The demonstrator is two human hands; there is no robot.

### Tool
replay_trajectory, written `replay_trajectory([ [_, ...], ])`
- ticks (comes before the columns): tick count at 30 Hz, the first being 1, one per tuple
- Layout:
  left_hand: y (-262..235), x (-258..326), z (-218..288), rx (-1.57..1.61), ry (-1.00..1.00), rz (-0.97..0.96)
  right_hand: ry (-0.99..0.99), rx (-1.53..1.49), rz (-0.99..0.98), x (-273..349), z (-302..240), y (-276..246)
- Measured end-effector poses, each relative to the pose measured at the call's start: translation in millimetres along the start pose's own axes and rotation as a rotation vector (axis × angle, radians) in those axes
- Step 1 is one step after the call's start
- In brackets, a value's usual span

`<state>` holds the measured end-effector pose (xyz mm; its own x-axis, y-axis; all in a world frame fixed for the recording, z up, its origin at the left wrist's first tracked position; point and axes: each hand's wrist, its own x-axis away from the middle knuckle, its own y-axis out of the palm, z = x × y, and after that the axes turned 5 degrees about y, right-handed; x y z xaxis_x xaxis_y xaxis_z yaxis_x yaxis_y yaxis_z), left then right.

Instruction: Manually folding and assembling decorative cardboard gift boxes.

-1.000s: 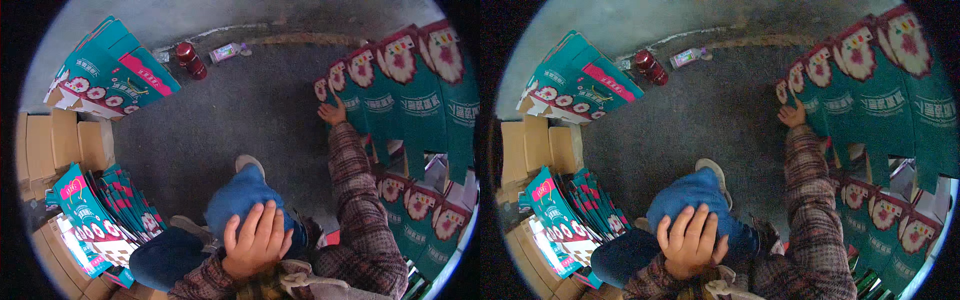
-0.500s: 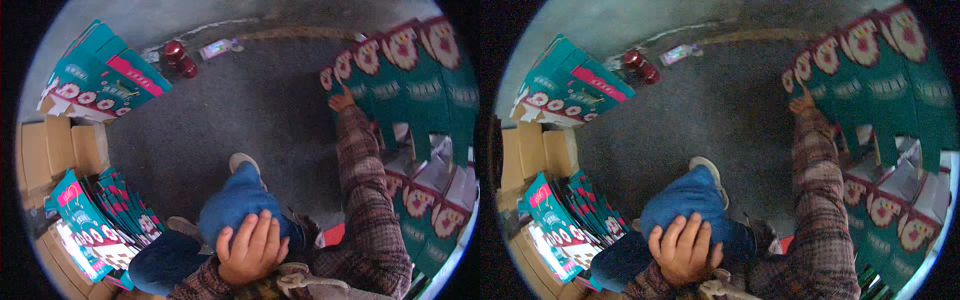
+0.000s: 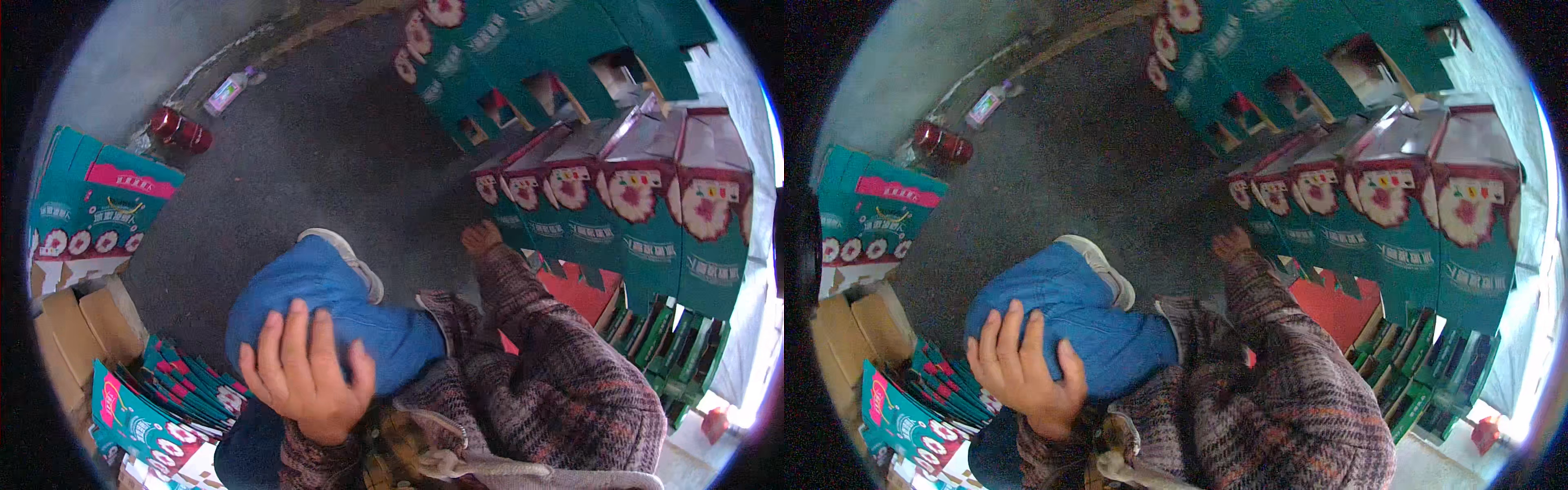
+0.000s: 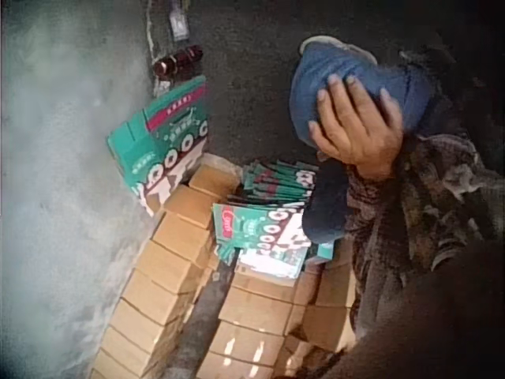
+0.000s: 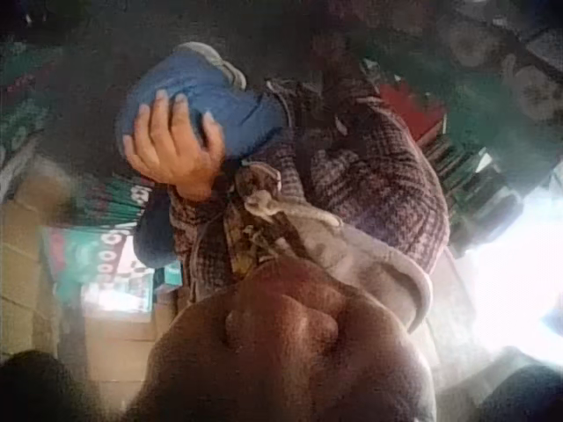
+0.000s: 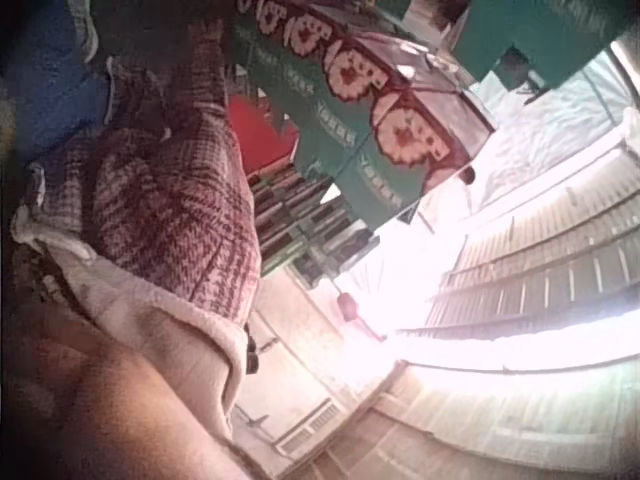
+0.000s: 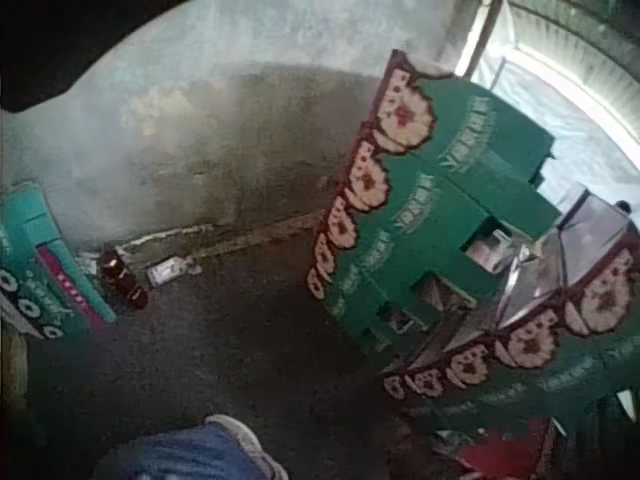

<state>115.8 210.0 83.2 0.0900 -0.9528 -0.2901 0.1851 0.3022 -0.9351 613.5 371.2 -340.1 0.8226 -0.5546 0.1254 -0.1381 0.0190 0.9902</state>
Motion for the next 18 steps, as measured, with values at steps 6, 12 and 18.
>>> replay_trajectory([
  [6,8,11,-7,-0.119,0.001,0.017,-0.603,-0.268,1.374,11,12,94],
  [12,24,4,-11,-0.117,0.007,0.004,-0.787,-0.499,1.018,6,-2,79],
  [18,42,-12,1,-0.032,0.058,-0.010,-0.914,-0.314,0.840,73,-53,27],
])
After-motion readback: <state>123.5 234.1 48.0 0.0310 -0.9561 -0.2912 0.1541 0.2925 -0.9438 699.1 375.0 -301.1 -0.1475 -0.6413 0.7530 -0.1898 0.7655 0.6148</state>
